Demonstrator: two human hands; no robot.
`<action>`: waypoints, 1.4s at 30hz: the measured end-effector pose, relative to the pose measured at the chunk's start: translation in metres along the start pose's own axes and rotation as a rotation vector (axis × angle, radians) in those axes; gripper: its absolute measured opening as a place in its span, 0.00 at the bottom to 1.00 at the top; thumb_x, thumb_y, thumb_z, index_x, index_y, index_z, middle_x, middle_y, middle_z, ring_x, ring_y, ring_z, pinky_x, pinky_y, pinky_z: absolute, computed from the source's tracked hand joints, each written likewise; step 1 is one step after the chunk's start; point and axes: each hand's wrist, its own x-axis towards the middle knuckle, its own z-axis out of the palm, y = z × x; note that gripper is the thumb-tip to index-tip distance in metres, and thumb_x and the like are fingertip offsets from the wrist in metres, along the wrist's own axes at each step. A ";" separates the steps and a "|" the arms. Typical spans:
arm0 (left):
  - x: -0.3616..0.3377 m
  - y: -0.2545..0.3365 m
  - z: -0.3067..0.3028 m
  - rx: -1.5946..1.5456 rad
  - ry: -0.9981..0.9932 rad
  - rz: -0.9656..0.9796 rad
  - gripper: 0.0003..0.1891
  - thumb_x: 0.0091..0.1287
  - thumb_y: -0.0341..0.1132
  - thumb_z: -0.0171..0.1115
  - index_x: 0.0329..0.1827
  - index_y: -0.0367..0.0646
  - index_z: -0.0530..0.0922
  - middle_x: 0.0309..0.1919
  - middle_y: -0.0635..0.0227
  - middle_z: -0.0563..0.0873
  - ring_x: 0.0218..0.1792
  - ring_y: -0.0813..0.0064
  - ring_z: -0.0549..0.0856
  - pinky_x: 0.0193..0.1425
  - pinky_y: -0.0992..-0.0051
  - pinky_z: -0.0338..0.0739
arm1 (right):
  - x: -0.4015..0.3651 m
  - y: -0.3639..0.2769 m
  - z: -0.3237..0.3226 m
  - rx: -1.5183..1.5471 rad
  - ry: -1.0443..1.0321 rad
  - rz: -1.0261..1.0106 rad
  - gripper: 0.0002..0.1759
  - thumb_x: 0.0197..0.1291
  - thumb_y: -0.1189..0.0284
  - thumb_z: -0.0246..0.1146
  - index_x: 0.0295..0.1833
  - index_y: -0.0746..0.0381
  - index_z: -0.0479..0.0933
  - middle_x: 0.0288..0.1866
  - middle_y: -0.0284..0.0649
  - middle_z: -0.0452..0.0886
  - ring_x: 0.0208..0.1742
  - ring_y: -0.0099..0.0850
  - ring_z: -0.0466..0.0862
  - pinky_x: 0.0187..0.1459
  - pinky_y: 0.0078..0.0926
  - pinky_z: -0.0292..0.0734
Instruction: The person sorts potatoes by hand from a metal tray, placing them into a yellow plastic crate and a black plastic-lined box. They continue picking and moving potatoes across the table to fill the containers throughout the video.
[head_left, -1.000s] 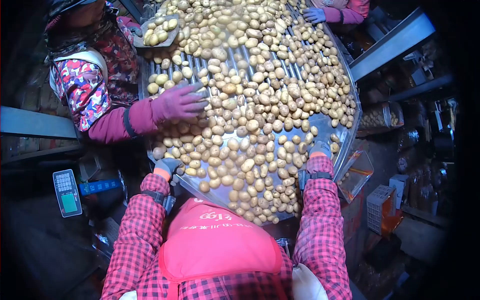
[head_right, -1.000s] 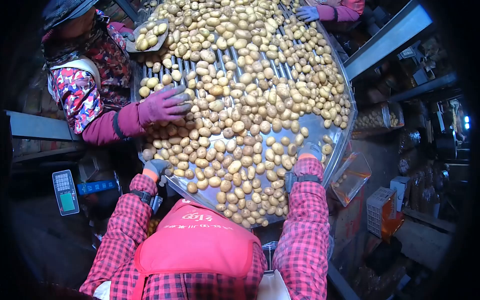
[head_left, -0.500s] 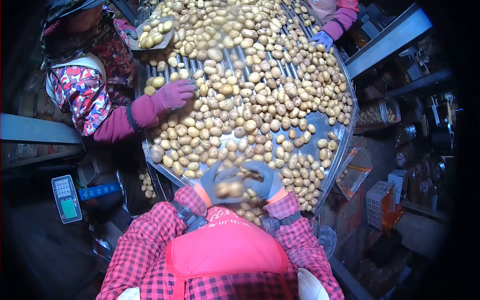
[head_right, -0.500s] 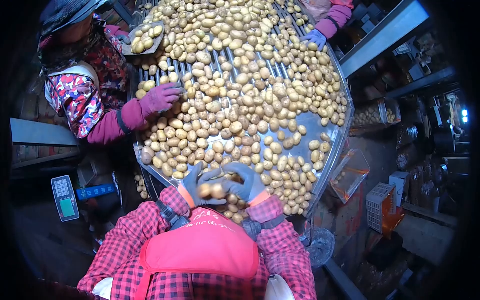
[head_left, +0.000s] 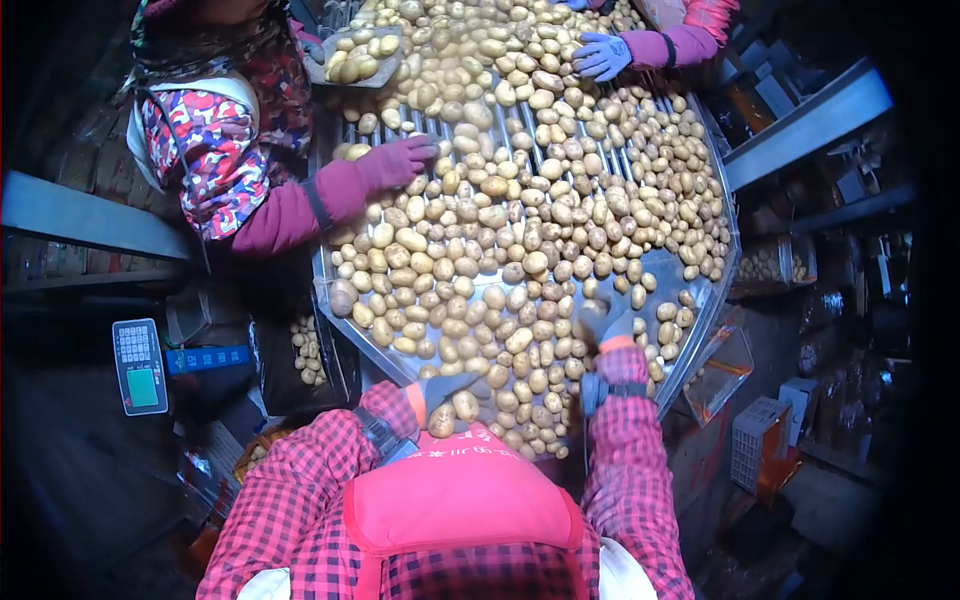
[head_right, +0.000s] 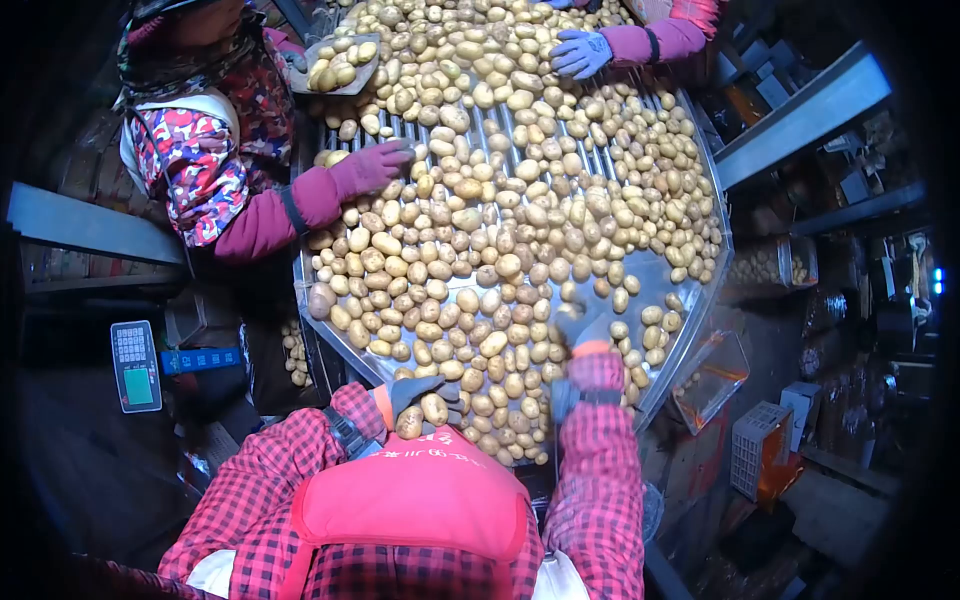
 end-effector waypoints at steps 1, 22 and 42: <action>0.000 0.001 0.000 -0.078 0.015 -0.013 0.27 0.81 0.51 0.46 0.71 0.39 0.69 0.64 0.54 0.81 0.63 0.61 0.83 0.59 0.62 0.84 | -0.014 -0.025 0.009 0.055 -0.137 0.027 0.28 0.49 0.65 0.72 0.57 0.65 0.81 0.48 0.48 0.86 0.49 0.35 0.86 0.52 0.32 0.82; -0.174 -0.006 -0.151 -0.626 0.410 0.689 0.16 0.75 0.50 0.50 0.44 0.48 0.77 0.45 0.65 0.82 0.46 0.63 0.80 0.49 0.60 0.78 | -0.124 -0.049 0.044 -0.664 -0.104 -0.763 0.31 0.52 0.59 0.69 0.62 0.57 0.75 0.63 0.48 0.74 0.64 0.52 0.73 0.65 0.52 0.69; 0.053 0.050 0.036 1.881 0.268 0.714 0.19 0.57 0.44 0.64 0.50 0.45 0.82 0.54 0.53 0.80 0.57 0.53 0.79 0.61 0.52 0.72 | -0.134 -0.013 0.054 -0.693 -0.003 -0.640 0.32 0.55 0.53 0.67 0.63 0.59 0.75 0.62 0.51 0.74 0.64 0.57 0.74 0.55 0.57 0.73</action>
